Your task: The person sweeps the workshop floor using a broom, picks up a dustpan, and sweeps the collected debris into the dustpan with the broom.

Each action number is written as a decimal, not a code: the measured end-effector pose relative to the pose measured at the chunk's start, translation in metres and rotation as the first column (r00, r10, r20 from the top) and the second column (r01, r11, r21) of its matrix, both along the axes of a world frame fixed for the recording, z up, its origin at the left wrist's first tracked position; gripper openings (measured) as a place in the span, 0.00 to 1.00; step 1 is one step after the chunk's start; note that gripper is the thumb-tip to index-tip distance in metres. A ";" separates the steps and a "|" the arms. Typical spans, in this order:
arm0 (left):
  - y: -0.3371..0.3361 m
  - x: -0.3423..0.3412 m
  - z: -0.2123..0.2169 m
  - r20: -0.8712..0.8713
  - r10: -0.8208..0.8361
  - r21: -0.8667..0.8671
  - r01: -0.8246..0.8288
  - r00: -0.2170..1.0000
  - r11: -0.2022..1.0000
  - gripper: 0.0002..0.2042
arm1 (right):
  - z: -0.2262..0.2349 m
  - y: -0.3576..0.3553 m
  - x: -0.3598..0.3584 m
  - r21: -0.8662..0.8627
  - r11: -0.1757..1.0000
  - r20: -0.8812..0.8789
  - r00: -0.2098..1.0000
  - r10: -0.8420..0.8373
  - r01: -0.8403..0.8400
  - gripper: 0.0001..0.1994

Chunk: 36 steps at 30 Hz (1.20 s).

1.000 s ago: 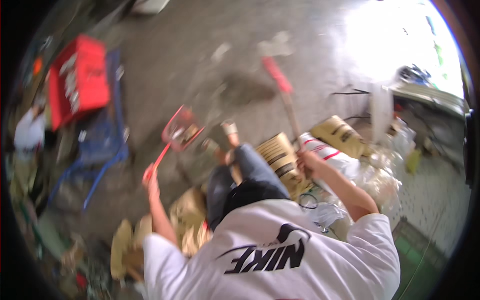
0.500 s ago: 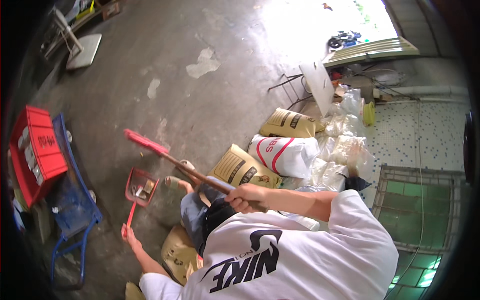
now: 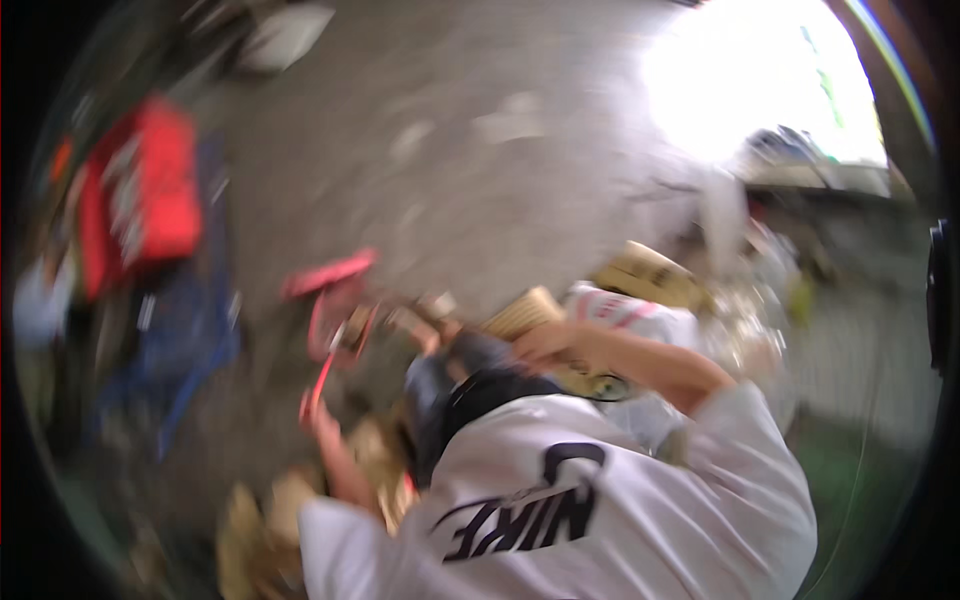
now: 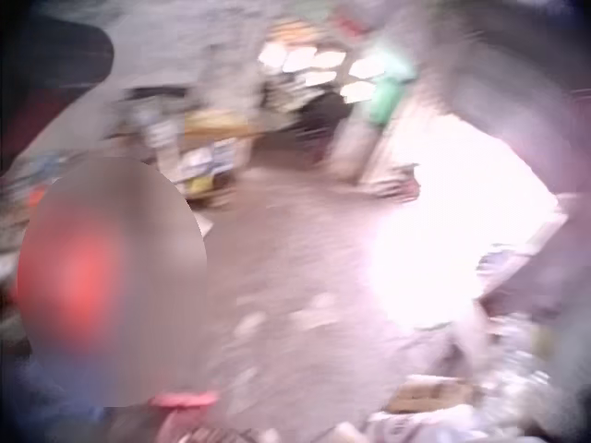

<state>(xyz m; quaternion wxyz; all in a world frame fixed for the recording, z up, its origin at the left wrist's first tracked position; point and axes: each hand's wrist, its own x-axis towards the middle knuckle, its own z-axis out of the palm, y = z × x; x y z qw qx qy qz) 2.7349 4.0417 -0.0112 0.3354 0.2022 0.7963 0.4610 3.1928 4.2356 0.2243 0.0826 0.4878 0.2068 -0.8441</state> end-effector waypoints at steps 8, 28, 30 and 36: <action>-0.018 -0.030 -0.012 0.329 0.470 -0.025 -0.490 0.819 0.871 0.13 | 0.179 0.083 -0.058 -0.247 0.962 0.138 0.987 -0.086 0.118 0.07; 0.137 -0.070 0.032 0.525 0.660 -0.011 -0.771 0.538 0.637 0.14 | 0.022 0.431 -0.234 0.109 0.993 -0.014 0.999 -0.037 0.038 0.12; 0.203 -0.074 0.039 0.520 0.682 -0.044 -0.781 0.515 0.623 0.14 | -0.016 0.511 -0.281 0.216 0.976 0.015 1.000 -0.020 0.016 0.10; 0.344 -0.095 0.068 0.503 0.780 -0.140 -0.856 0.372 0.498 0.16 | -0.172 0.731 -0.434 0.735 0.525 0.335 0.903 0.271 -0.430 0.21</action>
